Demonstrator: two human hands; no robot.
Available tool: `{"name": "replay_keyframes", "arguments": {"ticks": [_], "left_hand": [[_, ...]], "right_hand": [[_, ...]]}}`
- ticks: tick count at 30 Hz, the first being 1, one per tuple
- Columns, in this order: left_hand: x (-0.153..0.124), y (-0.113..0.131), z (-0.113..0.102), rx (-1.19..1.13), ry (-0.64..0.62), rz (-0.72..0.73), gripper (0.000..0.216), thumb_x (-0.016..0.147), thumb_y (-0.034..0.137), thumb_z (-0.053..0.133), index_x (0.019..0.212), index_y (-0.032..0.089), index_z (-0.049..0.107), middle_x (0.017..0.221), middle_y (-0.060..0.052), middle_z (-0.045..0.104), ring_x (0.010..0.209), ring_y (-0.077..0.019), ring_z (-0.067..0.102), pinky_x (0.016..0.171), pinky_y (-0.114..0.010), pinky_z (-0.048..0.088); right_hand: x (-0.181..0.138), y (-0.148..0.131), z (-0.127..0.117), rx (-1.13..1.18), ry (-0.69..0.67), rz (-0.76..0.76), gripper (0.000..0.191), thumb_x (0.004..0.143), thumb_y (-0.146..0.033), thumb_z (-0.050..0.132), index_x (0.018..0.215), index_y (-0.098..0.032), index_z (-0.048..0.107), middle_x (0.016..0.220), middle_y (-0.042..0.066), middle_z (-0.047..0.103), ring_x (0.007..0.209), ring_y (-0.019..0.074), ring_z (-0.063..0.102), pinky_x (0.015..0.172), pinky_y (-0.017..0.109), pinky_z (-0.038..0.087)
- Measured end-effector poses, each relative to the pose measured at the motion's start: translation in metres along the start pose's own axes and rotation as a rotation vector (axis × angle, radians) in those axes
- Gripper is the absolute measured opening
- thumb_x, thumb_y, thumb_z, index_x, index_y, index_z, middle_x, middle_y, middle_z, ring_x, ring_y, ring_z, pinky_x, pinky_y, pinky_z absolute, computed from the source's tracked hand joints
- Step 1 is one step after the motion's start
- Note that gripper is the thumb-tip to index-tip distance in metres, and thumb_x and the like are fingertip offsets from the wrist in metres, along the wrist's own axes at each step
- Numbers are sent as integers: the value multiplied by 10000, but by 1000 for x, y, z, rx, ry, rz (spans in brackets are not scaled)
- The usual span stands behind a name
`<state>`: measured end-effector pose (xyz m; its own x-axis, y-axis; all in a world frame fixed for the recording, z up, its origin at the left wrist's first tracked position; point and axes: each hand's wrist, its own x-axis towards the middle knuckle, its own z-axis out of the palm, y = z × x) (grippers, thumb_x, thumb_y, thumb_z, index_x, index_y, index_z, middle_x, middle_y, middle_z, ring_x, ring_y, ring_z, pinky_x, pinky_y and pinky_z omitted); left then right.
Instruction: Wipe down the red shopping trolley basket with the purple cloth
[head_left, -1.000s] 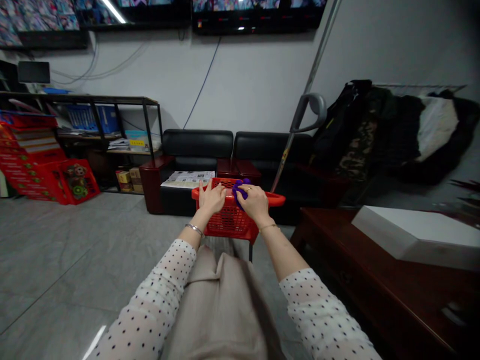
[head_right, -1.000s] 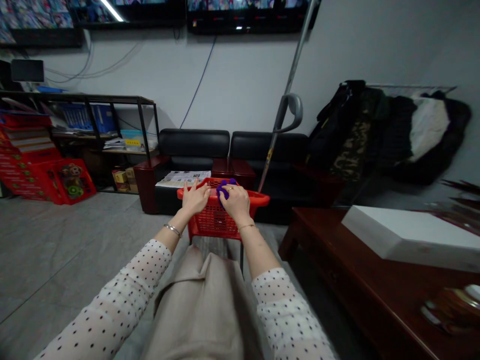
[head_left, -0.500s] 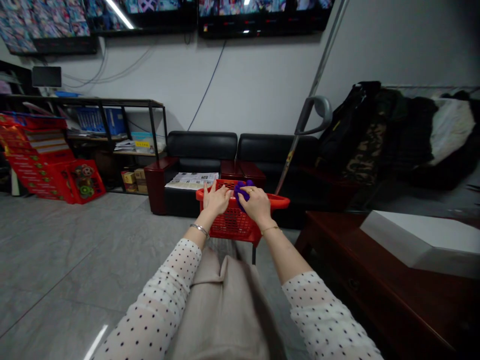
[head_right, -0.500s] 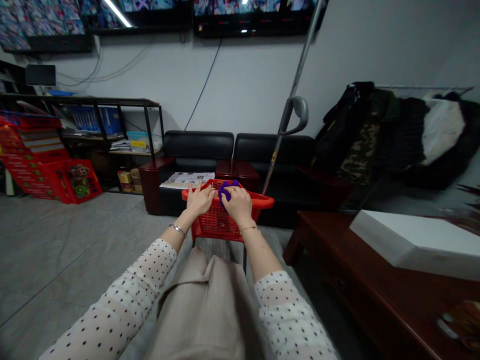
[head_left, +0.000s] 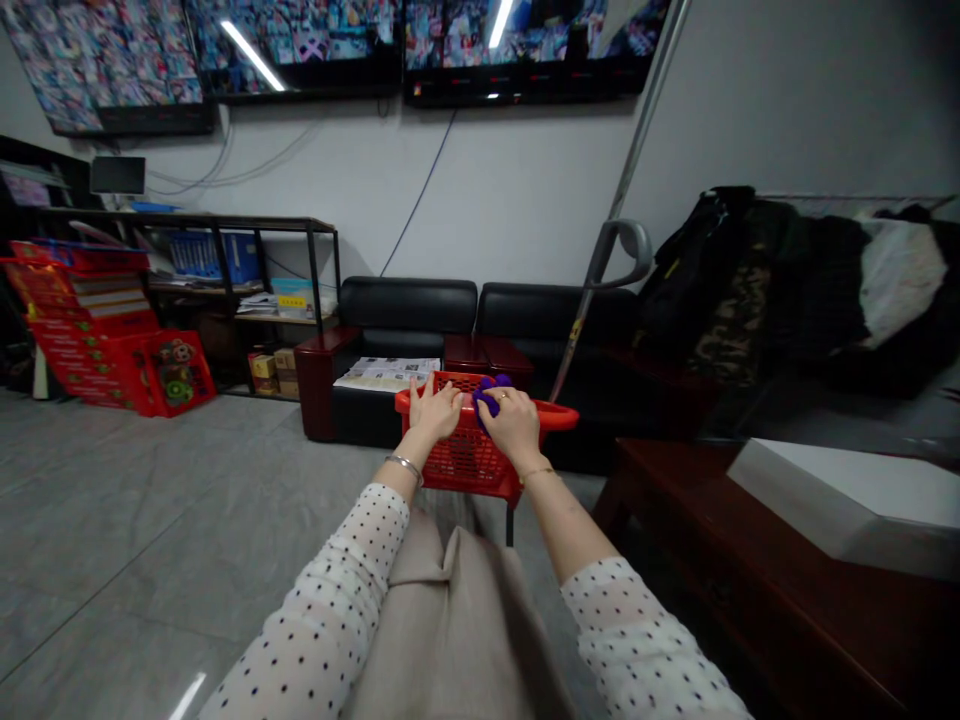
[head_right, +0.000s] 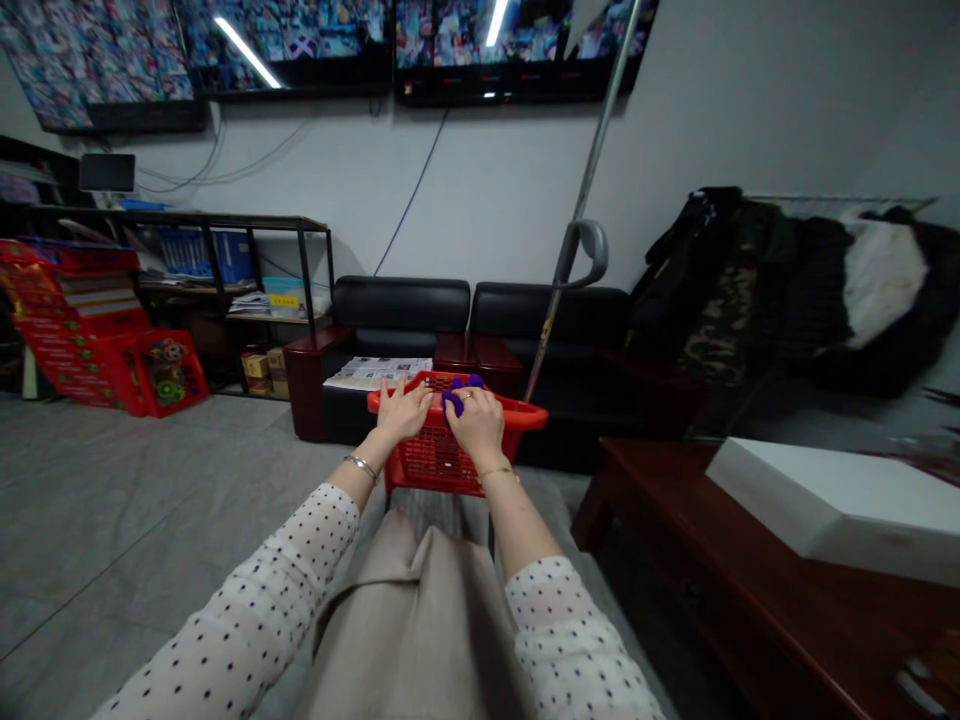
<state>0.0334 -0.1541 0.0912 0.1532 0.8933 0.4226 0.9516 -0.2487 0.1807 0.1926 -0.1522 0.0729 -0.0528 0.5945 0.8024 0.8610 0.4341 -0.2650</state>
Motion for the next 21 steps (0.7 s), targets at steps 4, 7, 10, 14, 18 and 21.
{"name": "replay_keyframes", "arguments": {"ticks": [4,7,10,14,18,21], "left_hand": [[0,-4,-1,3,-9,2,514,1014,421,203,1352,309,574,1532,39,446,1513,-269,156,1214,-597,19],[1,0,1,13,5,6,510,1010,424,217,1335,302,591,1528,31,453,1507,-279,180,1213,-598,18],[1,3,4,6,20,-10,501,1007,419,227,1327,310,597,1520,29,464,1505,-282,189,1206,-614,8],[2,-3,4,0,18,-12,496,1008,419,227,1337,320,585,1517,35,467,1508,-276,178,1201,-621,-24],[3,-11,1,-5,9,-2,501,1010,431,235,1343,304,587,1523,17,459,1512,-273,163,1209,-604,-21],[4,-9,2,-13,19,-3,508,1010,432,231,1345,296,588,1526,15,452,1512,-273,161,1213,-599,0]], "right_hand": [[-2,53,-19,-35,1,130,325,860,-353,514,1022,-180,736,1025,104,697,908,232,580,845,349,432],[0,72,-24,-83,44,339,341,832,-375,522,990,-178,750,978,119,696,853,239,581,793,357,433],[4,44,-11,-81,82,346,324,834,-348,515,965,-171,753,952,125,697,840,239,584,788,363,432],[6,0,5,-10,2,52,286,871,-332,524,980,-177,738,991,108,704,922,233,587,863,361,431],[5,28,-9,13,-36,57,289,870,-335,516,1002,-193,731,1002,89,705,901,219,588,865,346,437],[4,61,-21,-34,10,256,309,849,-360,517,978,-189,740,970,98,704,846,222,587,818,353,443]]}}
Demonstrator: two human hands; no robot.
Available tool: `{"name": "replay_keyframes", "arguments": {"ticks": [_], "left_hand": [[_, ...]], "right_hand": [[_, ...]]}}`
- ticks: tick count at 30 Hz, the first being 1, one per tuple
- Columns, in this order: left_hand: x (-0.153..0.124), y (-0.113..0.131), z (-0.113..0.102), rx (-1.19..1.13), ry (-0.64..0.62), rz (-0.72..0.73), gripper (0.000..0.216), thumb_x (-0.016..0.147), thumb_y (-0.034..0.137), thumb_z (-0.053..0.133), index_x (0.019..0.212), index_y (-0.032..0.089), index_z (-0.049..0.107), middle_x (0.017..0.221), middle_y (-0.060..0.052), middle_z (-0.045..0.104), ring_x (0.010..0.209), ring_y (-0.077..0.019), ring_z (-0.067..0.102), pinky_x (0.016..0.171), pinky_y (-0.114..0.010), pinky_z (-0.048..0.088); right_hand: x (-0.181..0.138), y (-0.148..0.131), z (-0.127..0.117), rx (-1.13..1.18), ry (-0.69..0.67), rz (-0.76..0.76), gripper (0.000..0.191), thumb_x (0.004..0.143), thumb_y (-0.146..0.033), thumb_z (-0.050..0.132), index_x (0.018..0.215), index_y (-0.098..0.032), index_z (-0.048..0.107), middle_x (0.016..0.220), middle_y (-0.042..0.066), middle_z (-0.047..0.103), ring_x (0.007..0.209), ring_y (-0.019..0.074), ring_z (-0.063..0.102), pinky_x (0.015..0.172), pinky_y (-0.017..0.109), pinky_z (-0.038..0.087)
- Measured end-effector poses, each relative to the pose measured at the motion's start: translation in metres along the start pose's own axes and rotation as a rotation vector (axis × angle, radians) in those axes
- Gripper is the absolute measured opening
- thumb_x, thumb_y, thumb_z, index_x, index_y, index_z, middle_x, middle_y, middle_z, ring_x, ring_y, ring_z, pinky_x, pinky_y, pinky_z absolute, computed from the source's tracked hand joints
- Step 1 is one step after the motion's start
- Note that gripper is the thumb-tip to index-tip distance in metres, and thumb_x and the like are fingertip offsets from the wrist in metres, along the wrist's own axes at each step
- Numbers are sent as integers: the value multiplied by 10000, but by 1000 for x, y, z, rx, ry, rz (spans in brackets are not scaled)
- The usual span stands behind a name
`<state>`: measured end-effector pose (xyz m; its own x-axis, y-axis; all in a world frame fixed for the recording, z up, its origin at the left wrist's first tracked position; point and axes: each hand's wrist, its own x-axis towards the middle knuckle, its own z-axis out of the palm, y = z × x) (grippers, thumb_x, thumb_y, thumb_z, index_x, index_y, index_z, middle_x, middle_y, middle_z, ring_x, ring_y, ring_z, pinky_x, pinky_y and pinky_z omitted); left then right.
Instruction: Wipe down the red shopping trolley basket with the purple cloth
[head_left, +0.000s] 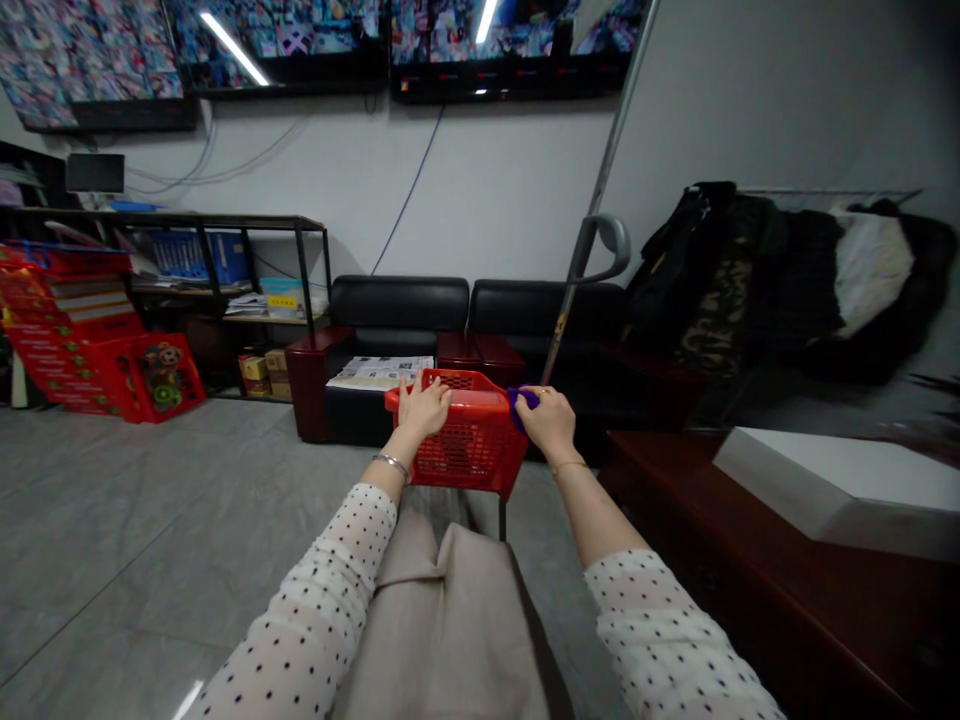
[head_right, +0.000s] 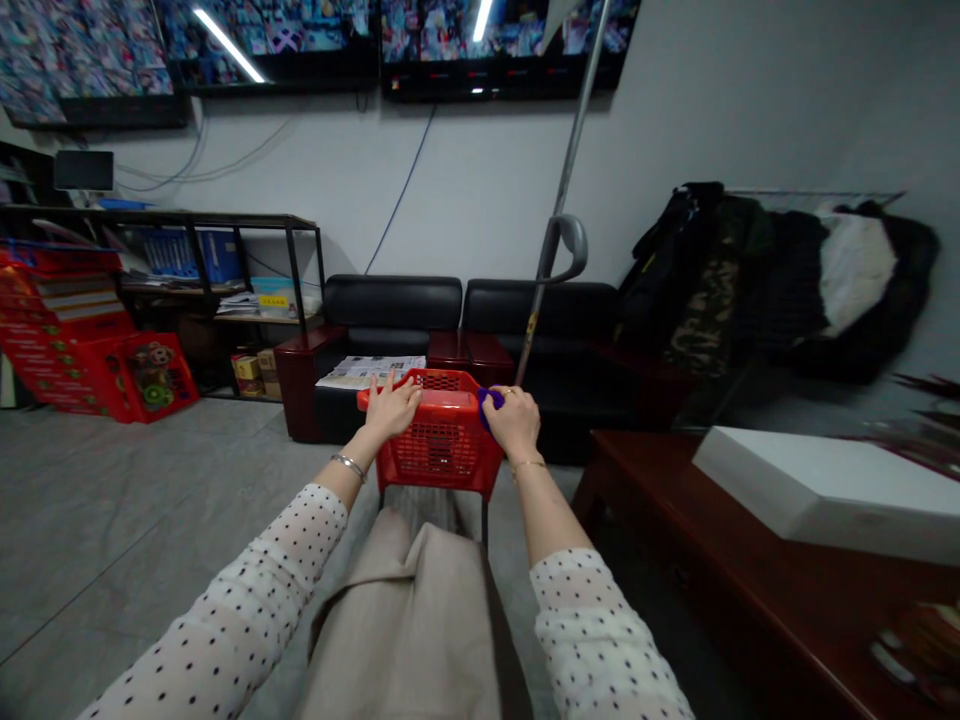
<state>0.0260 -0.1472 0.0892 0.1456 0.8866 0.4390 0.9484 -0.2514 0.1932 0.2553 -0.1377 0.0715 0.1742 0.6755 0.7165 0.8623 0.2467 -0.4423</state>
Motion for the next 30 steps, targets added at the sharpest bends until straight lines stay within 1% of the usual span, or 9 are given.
{"name": "replay_keyframes", "arguments": {"ticks": [2,4,9,11,17,21,25,27,30], "left_hand": [[0,4,2,2,3,-11,504,1008,429,233,1346,306,586,1527,25,448,1510,-279,167,1210,-608,8],[0,7,3,6,-1,-25,495,1008,431,233,1348,329,580,1524,41,451,1510,-279,169,1206,-616,5],[-2,2,2,32,9,-5,498,1012,427,220,1346,339,579,1520,39,460,1511,-262,168,1208,-607,-13],[-3,-2,1,40,11,16,508,1011,427,220,1336,317,594,1520,20,462,1510,-272,170,1207,-610,-11],[-4,3,1,12,29,11,517,1010,427,227,1342,280,594,1513,-5,473,1506,-283,184,1211,-606,9],[-3,8,3,7,19,-7,509,1008,422,224,1346,306,587,1516,18,467,1507,-287,181,1203,-625,14],[-2,0,1,28,5,-5,511,1013,427,214,1348,313,583,1518,20,464,1509,-277,175,1202,-621,-14],[-3,-4,-1,29,-2,-3,515,1013,439,219,1349,301,585,1521,12,461,1511,-279,165,1205,-613,-21],[-3,-5,-4,26,-6,-4,519,1013,446,223,1361,293,576,1524,13,456,1513,-280,158,1210,-599,-25]], "right_hand": [[0,0,1,-29,35,92,327,840,-359,512,972,-174,746,957,117,700,834,232,588,794,362,442],[-5,-20,11,-34,59,86,328,846,-336,503,977,-156,745,963,133,696,857,243,593,803,373,441],[-22,-79,33,46,-20,-307,269,888,-322,528,1014,-183,720,1033,113,694,969,234,589,901,362,429],[-22,-72,27,61,-46,-337,273,898,-340,523,1034,-198,712,1046,101,690,960,222,585,899,349,432],[-8,-13,-3,-33,68,-32,303,875,-310,491,1023,-171,717,997,127,661,921,252,562,840,379,428],[-14,-37,12,-44,106,-1,326,879,-307,469,1016,-148,719,991,147,664,917,258,563,859,398,420],[-24,-63,25,30,42,-201,307,893,-325,494,1034,-176,722,1046,119,687,984,233,577,923,368,414],[-21,-54,19,48,-3,-252,301,894,-340,501,1032,-191,724,1046,102,693,960,218,584,908,348,424],[-10,-24,3,7,13,-118,324,899,-343,467,1015,-184,724,975,100,691,881,216,579,854,351,439]]}}
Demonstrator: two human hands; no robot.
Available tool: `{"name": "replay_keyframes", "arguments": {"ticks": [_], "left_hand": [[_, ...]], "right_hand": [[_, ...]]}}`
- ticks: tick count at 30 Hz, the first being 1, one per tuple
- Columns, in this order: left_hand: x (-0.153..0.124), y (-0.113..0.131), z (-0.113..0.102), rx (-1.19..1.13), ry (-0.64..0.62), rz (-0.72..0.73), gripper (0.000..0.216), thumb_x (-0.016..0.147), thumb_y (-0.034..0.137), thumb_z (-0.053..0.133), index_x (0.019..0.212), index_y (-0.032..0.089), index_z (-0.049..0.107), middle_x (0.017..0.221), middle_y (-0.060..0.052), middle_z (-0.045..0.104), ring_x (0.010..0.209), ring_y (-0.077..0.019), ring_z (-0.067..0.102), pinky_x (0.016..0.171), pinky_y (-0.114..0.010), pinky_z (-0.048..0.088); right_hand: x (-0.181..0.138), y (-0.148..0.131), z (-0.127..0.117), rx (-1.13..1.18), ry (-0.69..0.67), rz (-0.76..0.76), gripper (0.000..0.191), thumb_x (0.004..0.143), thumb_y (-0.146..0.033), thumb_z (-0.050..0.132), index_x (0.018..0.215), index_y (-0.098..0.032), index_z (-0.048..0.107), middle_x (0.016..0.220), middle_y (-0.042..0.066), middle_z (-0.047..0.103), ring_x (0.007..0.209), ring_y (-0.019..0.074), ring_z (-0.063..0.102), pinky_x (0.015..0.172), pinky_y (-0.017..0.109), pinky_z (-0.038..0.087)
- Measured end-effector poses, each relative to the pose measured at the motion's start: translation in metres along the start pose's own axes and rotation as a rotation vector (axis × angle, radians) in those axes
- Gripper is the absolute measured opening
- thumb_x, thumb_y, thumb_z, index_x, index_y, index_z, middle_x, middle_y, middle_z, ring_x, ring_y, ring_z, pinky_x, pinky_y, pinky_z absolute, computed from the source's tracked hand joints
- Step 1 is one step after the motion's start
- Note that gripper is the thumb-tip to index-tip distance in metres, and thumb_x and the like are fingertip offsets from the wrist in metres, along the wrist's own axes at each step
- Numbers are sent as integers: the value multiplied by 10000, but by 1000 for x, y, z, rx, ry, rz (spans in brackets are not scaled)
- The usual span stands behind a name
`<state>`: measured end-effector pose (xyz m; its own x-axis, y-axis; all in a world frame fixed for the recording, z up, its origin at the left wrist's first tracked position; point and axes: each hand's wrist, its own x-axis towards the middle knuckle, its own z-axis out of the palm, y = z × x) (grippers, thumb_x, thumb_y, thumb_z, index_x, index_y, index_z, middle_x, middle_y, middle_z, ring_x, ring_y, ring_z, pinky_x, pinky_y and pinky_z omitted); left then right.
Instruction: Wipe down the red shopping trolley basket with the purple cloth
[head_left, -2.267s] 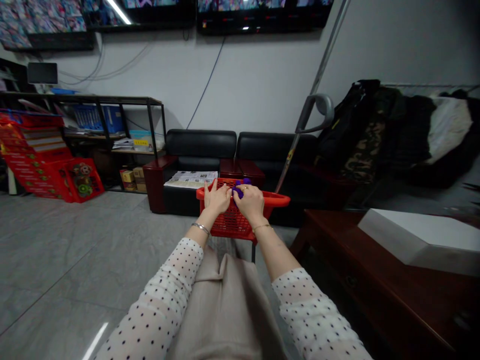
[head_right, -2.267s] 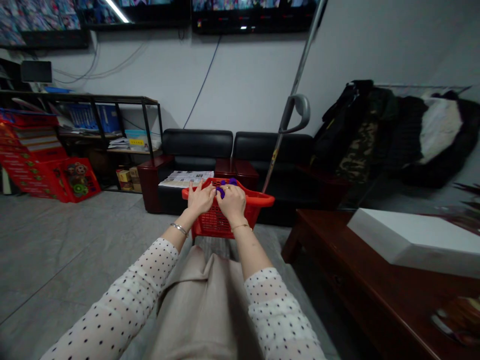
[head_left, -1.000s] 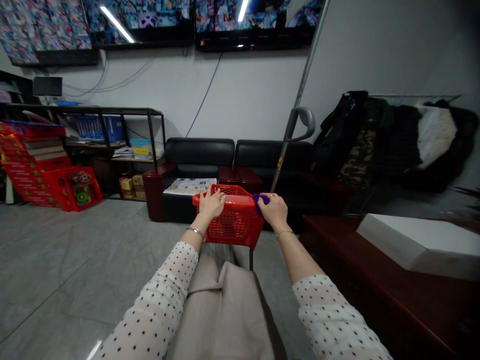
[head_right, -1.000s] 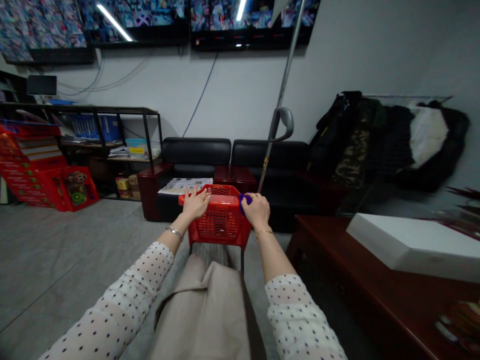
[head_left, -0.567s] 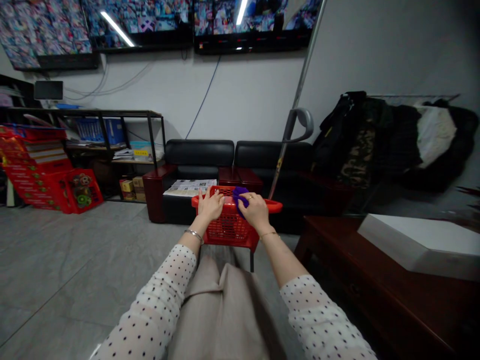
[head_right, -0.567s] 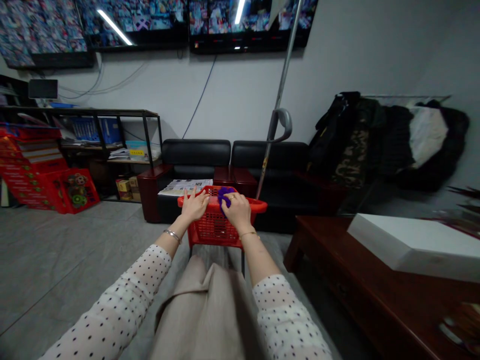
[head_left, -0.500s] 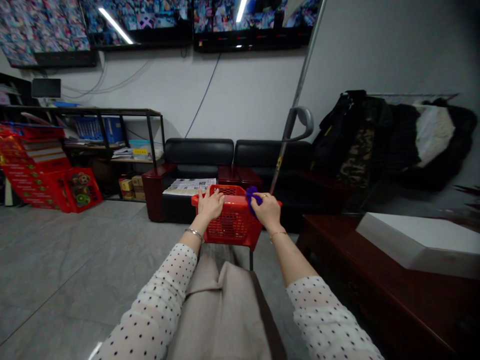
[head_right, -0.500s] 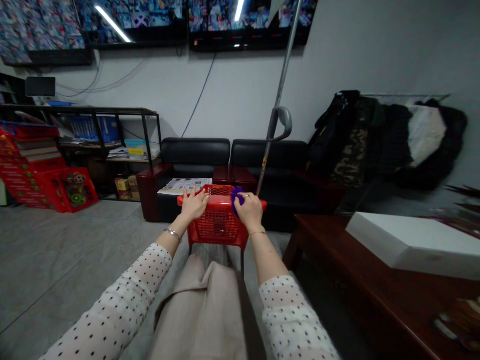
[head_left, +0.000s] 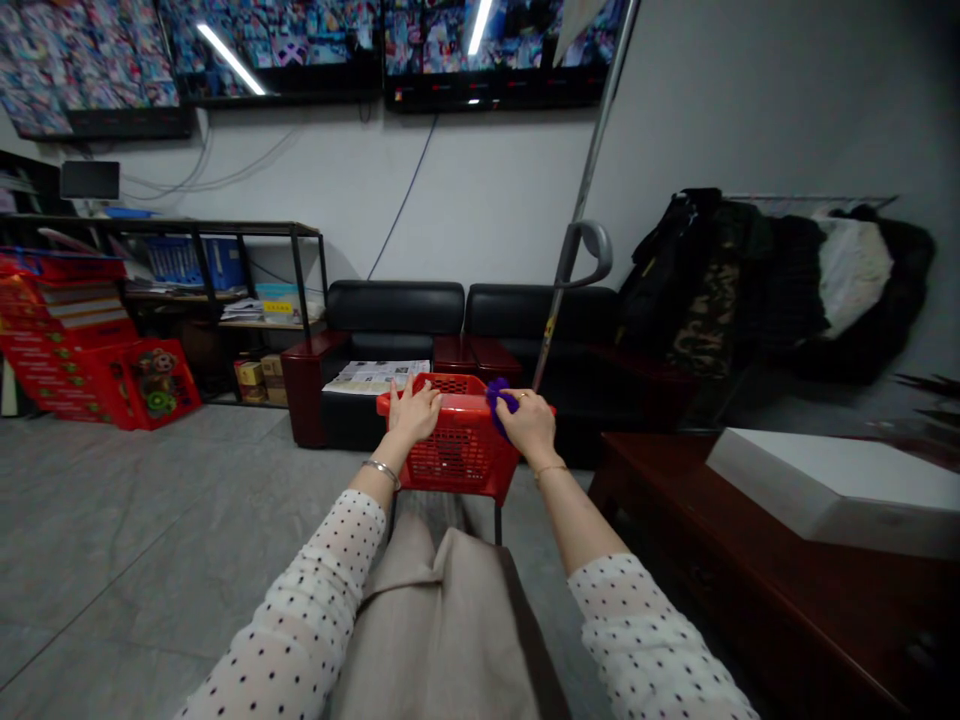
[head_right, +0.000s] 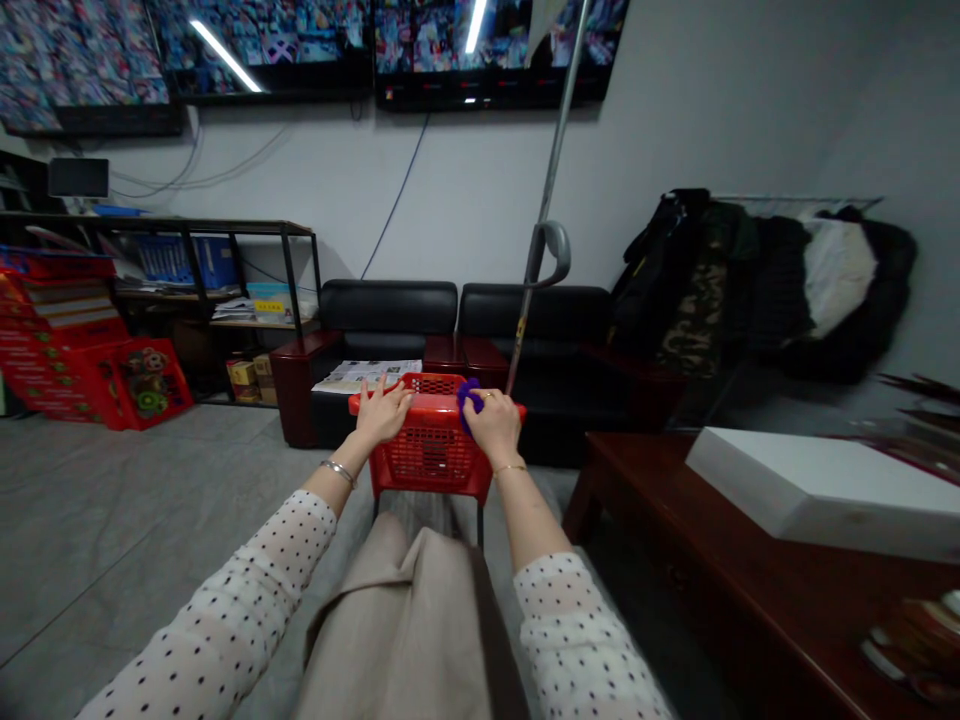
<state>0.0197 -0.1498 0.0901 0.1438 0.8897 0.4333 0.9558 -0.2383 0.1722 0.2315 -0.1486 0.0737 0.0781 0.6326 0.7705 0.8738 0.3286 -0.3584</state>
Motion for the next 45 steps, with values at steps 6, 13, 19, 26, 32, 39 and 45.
{"name": "replay_keyframes", "arguments": {"ticks": [6,13,19,26,32,39,45], "left_hand": [[1,12,3,-23,-8,-28,502,1010,426,232,1363,313,571,1531,30,445,1506,-285,181,1209,-604,16],[1,7,6,1,17,8,530,1015,441,210,1355,283,584,1518,3,466,1505,-290,183,1206,-614,14],[-1,12,5,-20,33,4,517,1014,426,224,1355,284,586,1515,13,469,1506,-287,177,1209,-608,21],[-2,8,6,1,52,18,518,1017,417,216,1351,282,588,1504,3,483,1503,-287,191,1204,-619,9],[-2,9,5,3,47,25,529,1017,413,214,1353,251,590,1508,-13,477,1502,-293,194,1210,-604,26],[-4,20,8,-10,74,-2,505,1014,388,229,1321,262,610,1472,-11,524,1493,-278,230,1209,-603,25],[-2,12,9,-6,59,12,508,1016,411,226,1333,271,597,1483,-7,512,1494,-275,229,1212,-594,27]], "right_hand": [[4,-11,9,-42,45,89,333,907,-318,456,1005,-148,725,952,128,680,885,234,575,845,370,425],[-4,-31,20,89,-42,-207,276,885,-324,547,1052,-193,722,1087,88,701,983,217,598,923,343,429],[7,13,0,-16,-19,180,299,856,-334,540,1013,-182,744,1022,99,716,898,235,616,839,355,445],[-1,-50,25,55,-58,-207,267,893,-339,543,1008,-187,730,1036,90,716,969,226,611,909,351,435],[5,14,2,52,-13,35,299,889,-369,522,1019,-191,724,1007,92,711,867,207,616,862,354,469],[0,-24,20,18,28,-17,270,869,-304,528,982,-174,735,1002,116,708,916,233,609,884,373,454],[-1,-5,10,96,-35,-136,301,864,-341,532,1049,-193,719,1080,92,704,965,225,603,916,355,450]]}}
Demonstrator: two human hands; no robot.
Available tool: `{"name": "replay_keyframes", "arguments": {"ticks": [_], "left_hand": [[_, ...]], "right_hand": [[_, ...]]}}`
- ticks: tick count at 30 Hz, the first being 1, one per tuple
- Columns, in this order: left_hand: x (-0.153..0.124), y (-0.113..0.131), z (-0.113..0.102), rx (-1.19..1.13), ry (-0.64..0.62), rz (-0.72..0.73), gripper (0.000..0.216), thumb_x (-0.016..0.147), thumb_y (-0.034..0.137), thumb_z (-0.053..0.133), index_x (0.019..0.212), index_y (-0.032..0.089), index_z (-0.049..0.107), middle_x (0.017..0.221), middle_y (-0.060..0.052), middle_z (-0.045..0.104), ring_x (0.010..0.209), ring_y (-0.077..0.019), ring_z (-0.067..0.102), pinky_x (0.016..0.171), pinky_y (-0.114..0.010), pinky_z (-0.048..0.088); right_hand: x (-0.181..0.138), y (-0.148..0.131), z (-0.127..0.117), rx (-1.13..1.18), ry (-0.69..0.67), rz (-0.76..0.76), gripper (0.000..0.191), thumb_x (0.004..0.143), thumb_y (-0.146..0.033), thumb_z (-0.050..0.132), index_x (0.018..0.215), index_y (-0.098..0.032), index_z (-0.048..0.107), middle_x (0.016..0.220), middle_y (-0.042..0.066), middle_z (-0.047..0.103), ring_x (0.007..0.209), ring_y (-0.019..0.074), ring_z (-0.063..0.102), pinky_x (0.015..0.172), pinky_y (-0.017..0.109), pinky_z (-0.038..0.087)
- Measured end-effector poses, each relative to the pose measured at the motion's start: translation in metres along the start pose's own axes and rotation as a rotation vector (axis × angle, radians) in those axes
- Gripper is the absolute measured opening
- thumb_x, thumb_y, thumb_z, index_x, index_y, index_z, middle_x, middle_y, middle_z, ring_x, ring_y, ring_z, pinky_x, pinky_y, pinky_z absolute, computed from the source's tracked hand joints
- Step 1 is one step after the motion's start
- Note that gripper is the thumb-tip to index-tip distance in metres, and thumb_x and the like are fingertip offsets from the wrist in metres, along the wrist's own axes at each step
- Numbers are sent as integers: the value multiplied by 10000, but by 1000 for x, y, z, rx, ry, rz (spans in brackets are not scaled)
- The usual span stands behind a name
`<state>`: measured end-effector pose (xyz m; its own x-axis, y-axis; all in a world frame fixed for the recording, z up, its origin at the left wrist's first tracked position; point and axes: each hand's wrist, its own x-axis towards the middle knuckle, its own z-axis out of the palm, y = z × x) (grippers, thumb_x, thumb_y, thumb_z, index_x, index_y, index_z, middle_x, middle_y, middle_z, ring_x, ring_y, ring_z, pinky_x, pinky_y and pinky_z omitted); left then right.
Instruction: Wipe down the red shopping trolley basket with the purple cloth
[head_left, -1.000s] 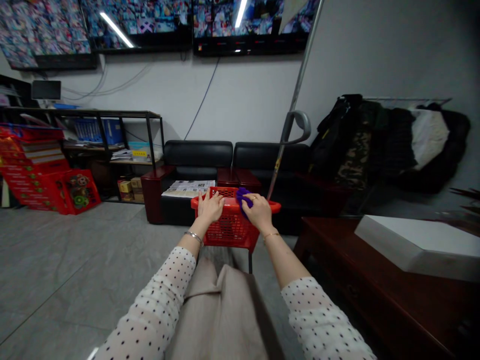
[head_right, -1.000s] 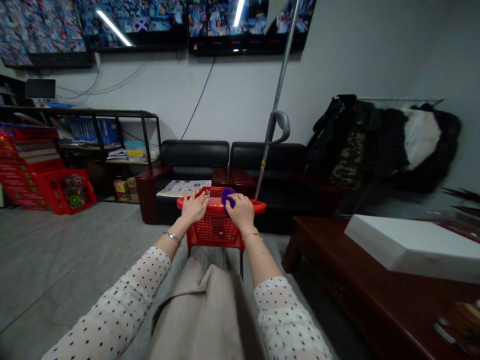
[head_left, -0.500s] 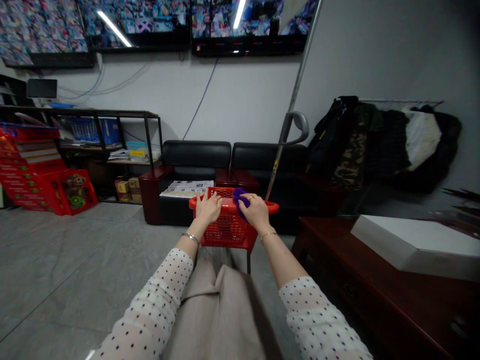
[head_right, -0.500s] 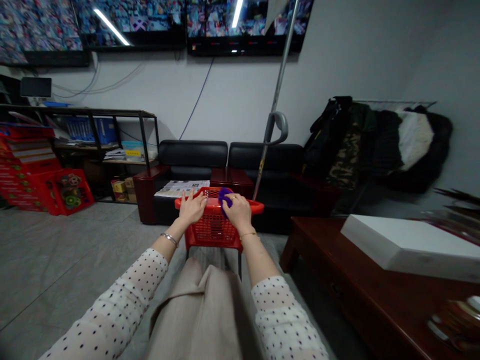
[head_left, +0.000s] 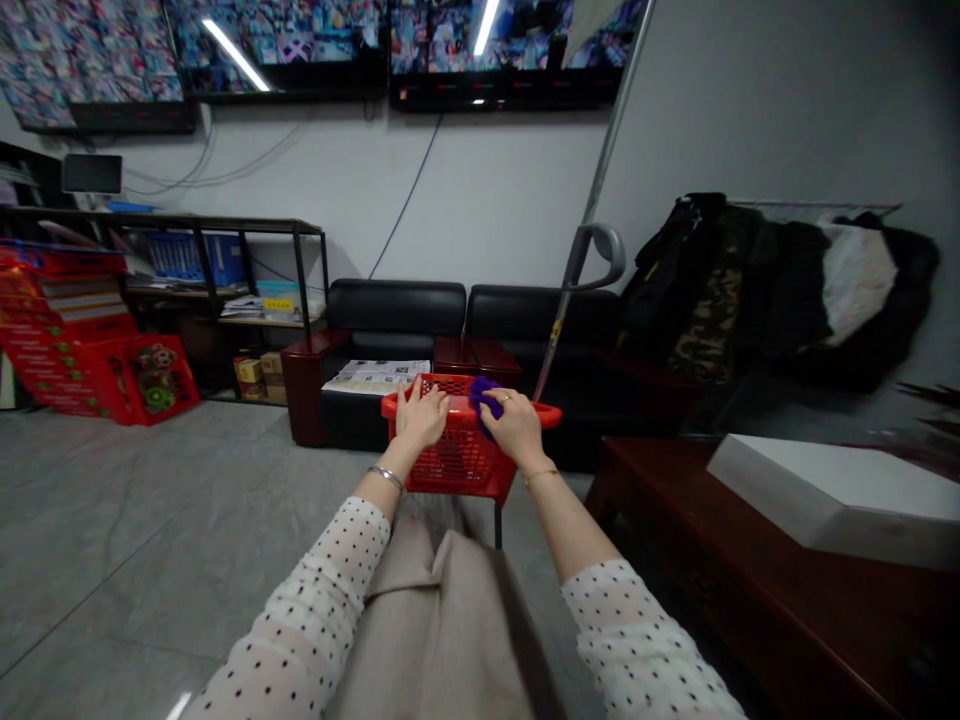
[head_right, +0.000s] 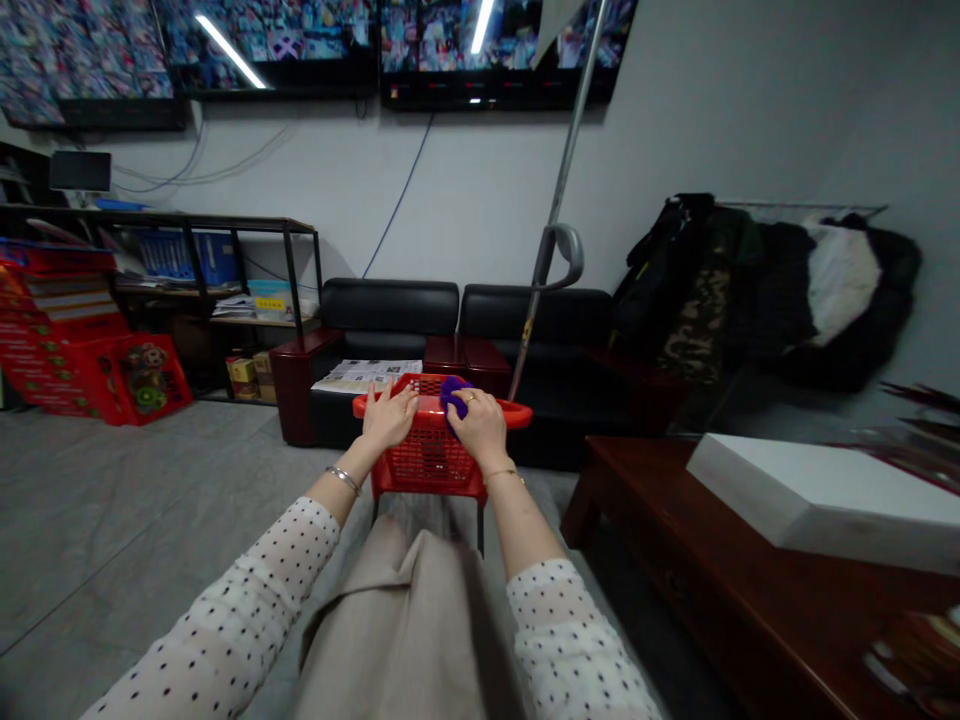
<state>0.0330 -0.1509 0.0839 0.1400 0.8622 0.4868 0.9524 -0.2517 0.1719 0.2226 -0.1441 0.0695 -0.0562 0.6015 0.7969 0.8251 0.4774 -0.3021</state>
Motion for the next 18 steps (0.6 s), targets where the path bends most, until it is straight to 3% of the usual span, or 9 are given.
{"name": "replay_keyframes", "arguments": {"ticks": [3,6,8,12,14,18], "left_hand": [[1,4,2,16,3,5,509,1014,401,230,1328,257,604,1472,-15,524,1490,-274,239,1215,-581,28],[1,10,3,22,14,10,515,1013,387,221,1319,248,611,1462,-19,535,1478,-269,272,1218,-569,28],[0,13,3,18,18,9,515,1011,387,223,1317,244,612,1461,-23,536,1474,-275,281,1215,-575,18],[-1,6,2,30,-1,8,504,1010,370,223,1334,270,597,1465,-13,533,1485,-267,255,1214,-574,11],[-1,1,3,31,-2,18,503,1013,384,222,1340,287,591,1471,0,527,1490,-259,241,1218,-562,15],[1,-5,10,10,15,50,502,1012,391,233,1361,283,578,1485,1,511,1497,-270,219,1220,-562,18]], "right_hand": [[2,30,-15,-63,40,226,317,841,-362,524,1009,-194,734,1011,96,707,898,228,601,857,357,455],[4,19,-12,-133,79,356,316,828,-335,531,1005,-175,740,996,120,697,891,245,594,841,374,445],[4,-8,0,-128,86,301,302,838,-308,528,1001,-159,735,999,132,694,908,251,592,860,383,437],[2,-45,18,-22,-6,-8,280,878,-331,534,1021,-181,722,1052,110,698,960,232,588,911,359,428],[2,-34,13,5,-31,-27,289,878,-343,536,1039,-189,720,1063,98,700,955,224,591,910,346,432],[7,12,-8,-42,22,266,325,850,-346,520,1040,-183,726,1013,100,697,900,227,600,852,349,443]]}}
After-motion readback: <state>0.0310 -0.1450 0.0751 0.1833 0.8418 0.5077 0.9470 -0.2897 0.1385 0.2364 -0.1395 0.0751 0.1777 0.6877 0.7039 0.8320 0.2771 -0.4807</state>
